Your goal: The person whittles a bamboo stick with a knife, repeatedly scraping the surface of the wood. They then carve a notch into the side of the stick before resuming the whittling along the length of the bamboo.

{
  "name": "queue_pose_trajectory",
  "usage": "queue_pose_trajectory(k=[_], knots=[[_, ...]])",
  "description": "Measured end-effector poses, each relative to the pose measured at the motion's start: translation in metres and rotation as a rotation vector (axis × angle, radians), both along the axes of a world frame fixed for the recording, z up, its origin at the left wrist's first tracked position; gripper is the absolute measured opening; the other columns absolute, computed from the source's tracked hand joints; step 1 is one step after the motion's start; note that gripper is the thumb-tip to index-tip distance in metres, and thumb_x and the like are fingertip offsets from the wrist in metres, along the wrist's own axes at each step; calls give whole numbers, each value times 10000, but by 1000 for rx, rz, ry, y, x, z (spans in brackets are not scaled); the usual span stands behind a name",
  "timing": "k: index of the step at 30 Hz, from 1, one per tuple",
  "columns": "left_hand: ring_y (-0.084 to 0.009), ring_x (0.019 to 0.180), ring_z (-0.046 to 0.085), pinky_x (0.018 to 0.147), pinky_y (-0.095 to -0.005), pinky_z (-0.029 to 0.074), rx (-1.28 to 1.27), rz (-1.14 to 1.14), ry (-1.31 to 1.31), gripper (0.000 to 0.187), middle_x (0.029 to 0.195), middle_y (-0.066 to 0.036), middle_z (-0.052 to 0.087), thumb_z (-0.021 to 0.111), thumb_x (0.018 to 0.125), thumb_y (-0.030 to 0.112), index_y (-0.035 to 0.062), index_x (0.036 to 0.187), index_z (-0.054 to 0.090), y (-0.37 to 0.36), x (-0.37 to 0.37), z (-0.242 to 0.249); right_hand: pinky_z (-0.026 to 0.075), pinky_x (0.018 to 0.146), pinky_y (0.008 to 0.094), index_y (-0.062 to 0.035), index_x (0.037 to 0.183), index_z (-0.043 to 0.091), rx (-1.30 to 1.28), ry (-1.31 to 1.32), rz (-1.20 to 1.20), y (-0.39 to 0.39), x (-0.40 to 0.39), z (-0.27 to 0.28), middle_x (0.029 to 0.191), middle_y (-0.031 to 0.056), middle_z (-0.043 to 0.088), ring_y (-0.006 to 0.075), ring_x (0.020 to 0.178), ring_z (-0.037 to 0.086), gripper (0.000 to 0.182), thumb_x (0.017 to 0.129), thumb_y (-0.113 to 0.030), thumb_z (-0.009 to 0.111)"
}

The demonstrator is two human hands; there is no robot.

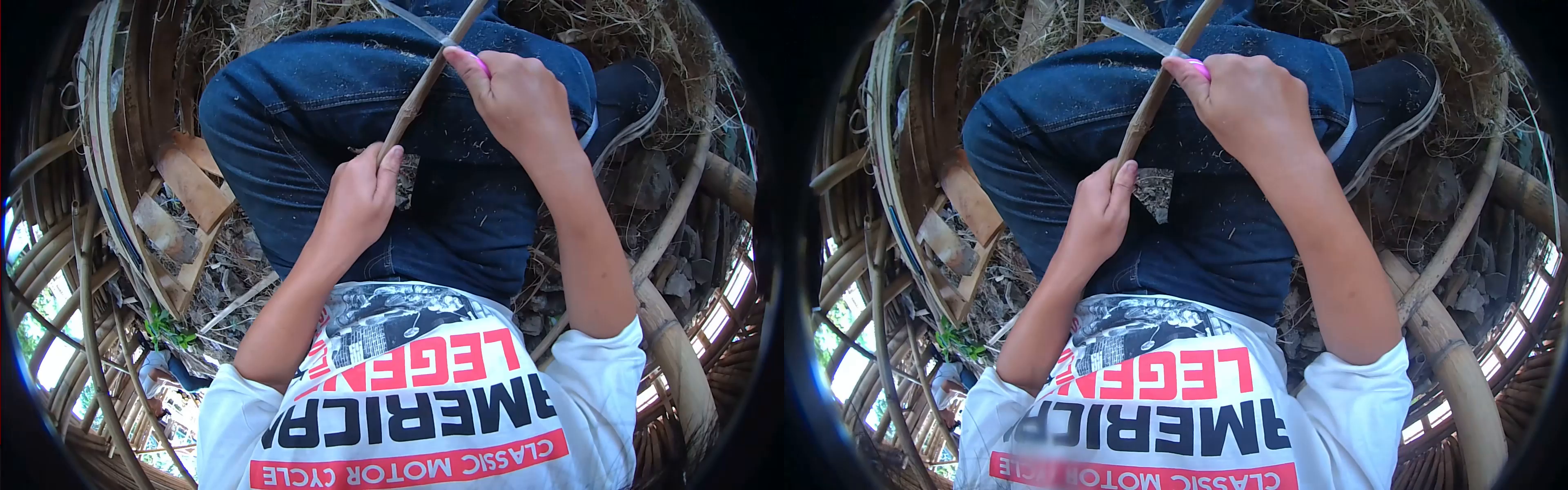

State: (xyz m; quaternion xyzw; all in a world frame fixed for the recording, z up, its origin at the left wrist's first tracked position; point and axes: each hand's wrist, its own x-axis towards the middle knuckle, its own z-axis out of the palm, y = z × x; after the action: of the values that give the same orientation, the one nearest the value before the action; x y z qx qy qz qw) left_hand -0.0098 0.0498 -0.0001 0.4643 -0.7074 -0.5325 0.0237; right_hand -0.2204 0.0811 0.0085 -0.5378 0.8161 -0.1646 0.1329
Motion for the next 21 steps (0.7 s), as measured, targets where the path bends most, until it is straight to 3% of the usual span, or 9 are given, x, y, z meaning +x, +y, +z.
queue_pose_trajectory(k=[4,6,11,13,21], knots=[[-171,546,413,541,-357,374,-17,-20,1,372,583,-121,433,443,1020,263,-45,820,507,-1,3,2,537,582,439,-61,732,696,-8,-63,-11,13,-4,8,650,180,650,356,636,665,578,949,-540,457],[-172,544,413,539,-356,374,-10,-14,-9,373,581,-123,432,444,1020,262,-43,816,508,1,0,3,538,593,448,-55,728,694,109,-123,-47,15,-5,12,659,181,652,369,654,663,585,952,-538,453],[-180,536,415,536,-358,373,-30,-3,-2,364,578,-134,425,447,1017,256,-39,814,511,-1,-3,0,533,588,447,-50,730,696,16,-41,-43,0,0,3,666,180,655,374,652,658,585,949,-537,457],[-442,632,555,565,-436,411,-24,-25,-44,325,641,-252,527,475,990,216,-55,819,530,-2,-2,4,534,581,433,-48,727,696,-14,-66,-48,10,-1,6,665,178,656,369,645,659,582,946,-535,464],[-423,598,547,555,-429,410,20,-2,-49,302,623,-245,513,483,987,208,-43,827,537,-3,-5,2,530,541,406,-72,724,704,4,-1,-53,-4,1,1,631,159,649,342,605,661,554,931,-539,490]])
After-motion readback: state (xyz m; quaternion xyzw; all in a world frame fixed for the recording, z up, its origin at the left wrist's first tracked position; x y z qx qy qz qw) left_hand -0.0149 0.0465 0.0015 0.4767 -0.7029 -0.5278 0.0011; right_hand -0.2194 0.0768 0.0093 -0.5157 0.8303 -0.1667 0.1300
